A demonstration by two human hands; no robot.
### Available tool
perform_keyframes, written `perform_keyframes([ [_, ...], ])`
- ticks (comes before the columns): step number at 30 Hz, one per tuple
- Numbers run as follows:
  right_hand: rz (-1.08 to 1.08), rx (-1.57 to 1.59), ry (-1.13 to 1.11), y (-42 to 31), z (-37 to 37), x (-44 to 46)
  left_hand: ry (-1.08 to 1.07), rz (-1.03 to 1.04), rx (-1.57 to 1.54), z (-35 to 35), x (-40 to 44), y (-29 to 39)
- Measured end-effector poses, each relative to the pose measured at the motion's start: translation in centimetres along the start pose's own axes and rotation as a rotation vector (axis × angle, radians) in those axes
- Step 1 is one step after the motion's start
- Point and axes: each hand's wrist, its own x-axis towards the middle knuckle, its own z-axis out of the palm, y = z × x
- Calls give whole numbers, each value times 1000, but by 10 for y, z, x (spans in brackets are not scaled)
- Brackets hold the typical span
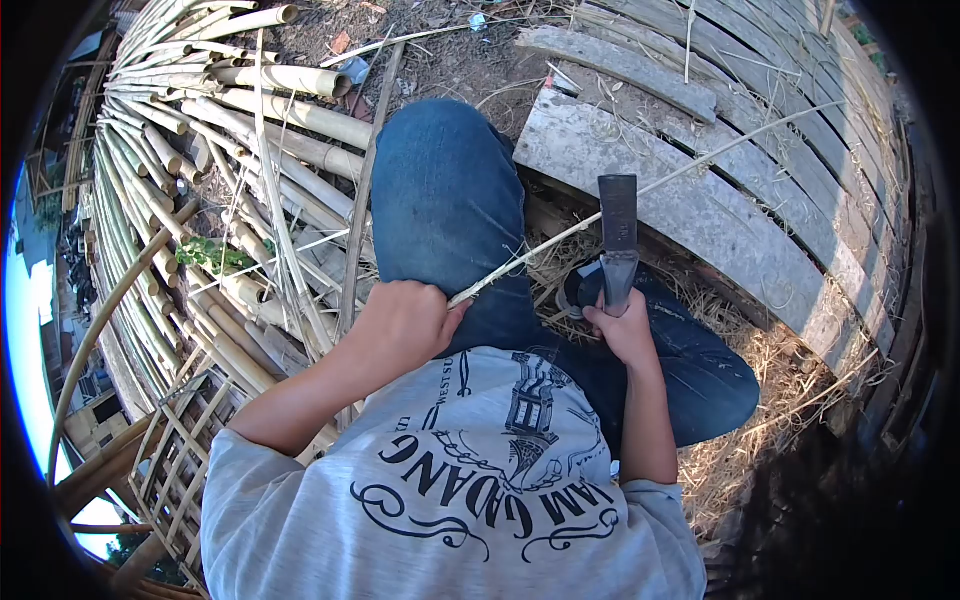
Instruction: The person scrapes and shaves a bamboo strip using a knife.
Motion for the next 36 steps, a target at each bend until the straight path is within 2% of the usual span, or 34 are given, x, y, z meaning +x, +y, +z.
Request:
perform_keyframes([
  [3,74,-160,-118,-6,9,-5,1,-5,-12,3,-4,0],
  [4,-84,-243,-82,5,9,-5,12,3,-23,0,-2,-1],
  [5,-94,-237,-69,6,4,-3,17,16,-15,-2,1,-2],
  [7,8,-91,-102,0,-7,-1,-37,7,-26,-2,0,-2],
  [8,84,63,0,0,-2,0,-28,18,-37,2,-1,-3],
  [9,85,58,-6,-4,2,-2,-26,12,-40,2,-2,-2],
  [11,-65,-289,-108,-12,9,-10,13,1,-36,-1,-1,0],
  [15,9,-88,-98,4,-11,1,-20,27,-21,0,1,-2],
  [16,92,156,-58,1,-7,1,-28,10,-31,-2,2,0],
  [17,98,152,-67,0,-3,-1,-41,-12,-37,-2,0,1],
  [19,-178,-373,-80,-1,4,-5,-40,-21,-32,0,-3,-1],
  [20,51,-133,-231,-2,2,-9,-34,-15,-29,-1,0,-1],
  [23,43,-63,-150,-8,-11,-5,-19,-1,-43,1,-1,-2],
  [24,77,67,-69,-6,-9,0,-19,-9,-48,1,0,0],
  [25,80,65,-80,-4,-7,-1,-31,-33,-44,-2,1,4],
  [27,-51,-244,-135,-4,2,-7,-43,-57,-25,-5,-2,4],
  [28,1,-304,-171,4,2,-8,-39,-33,-14,-2,-2,1],
  [29,-5,-298,-159,5,-1,-6,-34,-4,-9,-1,0,-1],
  [31,-43,-90,-146,1,-7,-2,-38,12,-13,-2,2,-2],
  [32,23,137,-127,0,-6,1,-48,12,-17,-1,0,-2],
  [33,31,134,-136,-1,-4,1,-51,2,-21,-1,0,1],
  [35,109,-71,-156,-1,4,-3,-58,-67,-54,-4,2,6],
  [36,-219,-361,-171,1,5,-7,-53,-58,-42,-6,3,3],
])
